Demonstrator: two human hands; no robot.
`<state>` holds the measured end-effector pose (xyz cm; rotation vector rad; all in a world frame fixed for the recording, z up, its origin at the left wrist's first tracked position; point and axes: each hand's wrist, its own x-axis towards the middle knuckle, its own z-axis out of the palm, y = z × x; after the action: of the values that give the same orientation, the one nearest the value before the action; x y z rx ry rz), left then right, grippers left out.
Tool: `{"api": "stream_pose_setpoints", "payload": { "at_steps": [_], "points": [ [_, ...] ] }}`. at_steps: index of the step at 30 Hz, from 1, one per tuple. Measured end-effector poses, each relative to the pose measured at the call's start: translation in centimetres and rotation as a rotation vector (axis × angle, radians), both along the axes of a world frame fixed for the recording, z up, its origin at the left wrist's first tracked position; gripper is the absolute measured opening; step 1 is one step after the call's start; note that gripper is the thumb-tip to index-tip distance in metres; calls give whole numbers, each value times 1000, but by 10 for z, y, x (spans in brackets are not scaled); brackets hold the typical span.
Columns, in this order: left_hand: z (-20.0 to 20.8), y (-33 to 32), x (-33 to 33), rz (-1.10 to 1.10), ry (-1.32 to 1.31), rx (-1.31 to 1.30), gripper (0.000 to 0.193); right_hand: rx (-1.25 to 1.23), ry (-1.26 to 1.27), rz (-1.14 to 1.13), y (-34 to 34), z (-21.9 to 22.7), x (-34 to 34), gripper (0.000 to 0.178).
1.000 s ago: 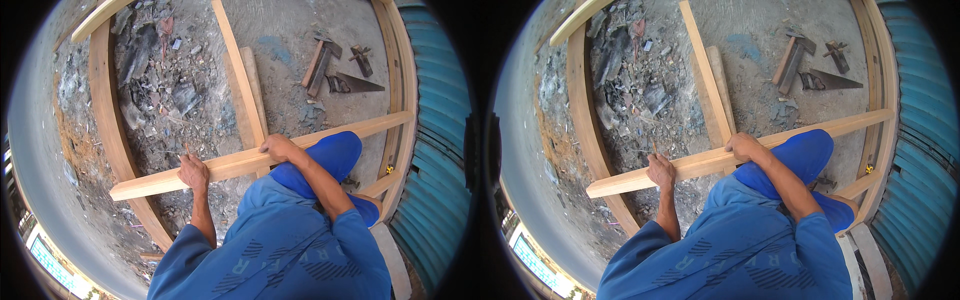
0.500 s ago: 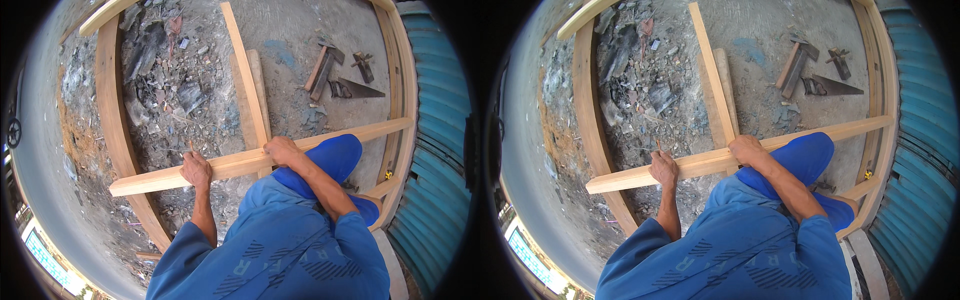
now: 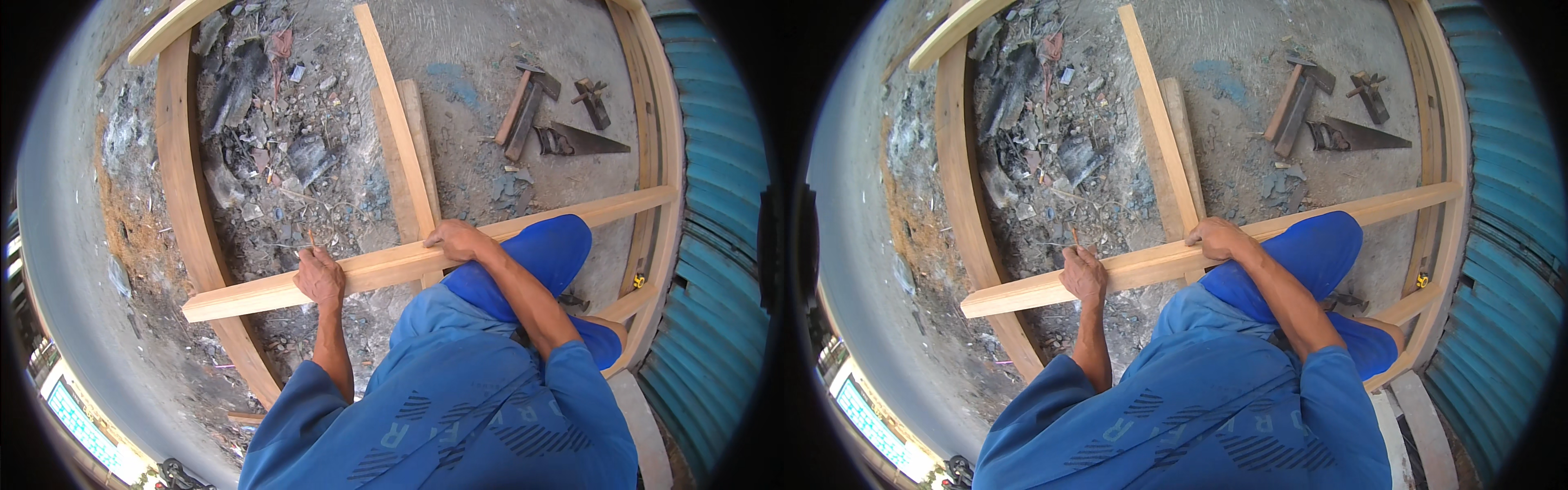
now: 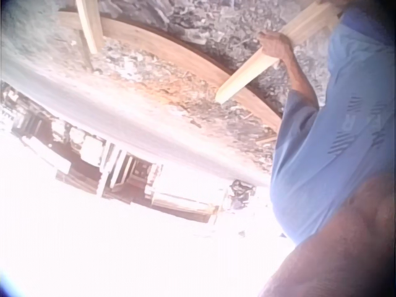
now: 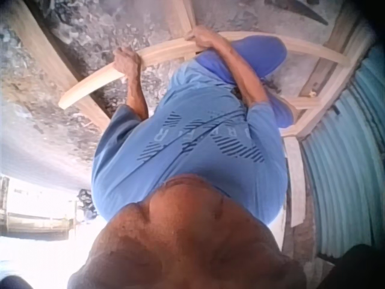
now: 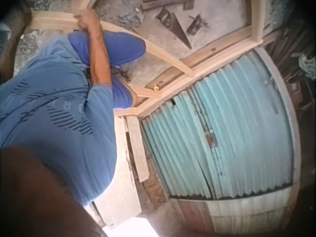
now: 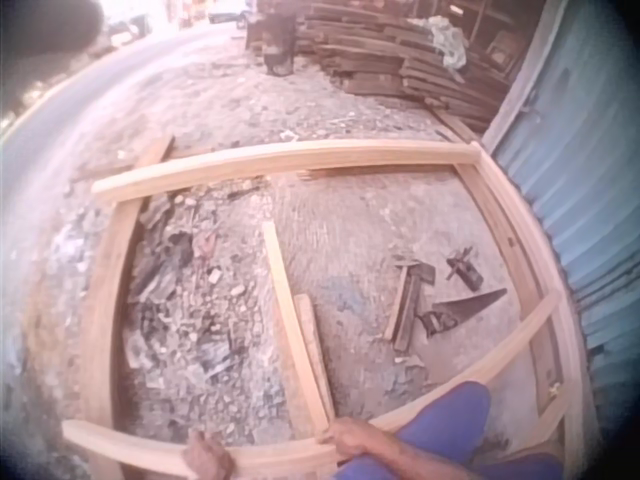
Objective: The person applies a wood putty or filler to a wooden frame by hand, then uses a pencil to mark a location on the wood.
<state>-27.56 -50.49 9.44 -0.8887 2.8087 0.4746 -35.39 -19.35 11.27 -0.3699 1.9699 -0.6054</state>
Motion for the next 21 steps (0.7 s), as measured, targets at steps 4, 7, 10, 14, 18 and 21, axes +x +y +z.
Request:
{"api": "stream_pose_setpoints", "payload": {
  "at_steps": [4, 7, 10, 14, 18, 21],
  "points": [
    [-4, 2, -1, -14, 8, -5, 27, -18, 78, 27, 4, -2, 4, 44],
    [-4, -3, 2, -17, -10, -25, 27, 57, 88, 51, -11, 22, -1, 33],
    [-3, -2, 1, -15, -11, -29, 27, 121, 91, 71, -16, 42, -6, 25],
    [-1, 0, 1, -21, 43, -23, 27, 113, 67, 12, -11, 52, -12, 29],
    [0, 2, 0, -20, 9, -21, 26, 38, 156, -54, -2, 35, 4, 37],
    [-1, 2, 0, -20, 17, -10, 26, -5, 184, 9, -2, 32, 6, 41]
  ]
}}
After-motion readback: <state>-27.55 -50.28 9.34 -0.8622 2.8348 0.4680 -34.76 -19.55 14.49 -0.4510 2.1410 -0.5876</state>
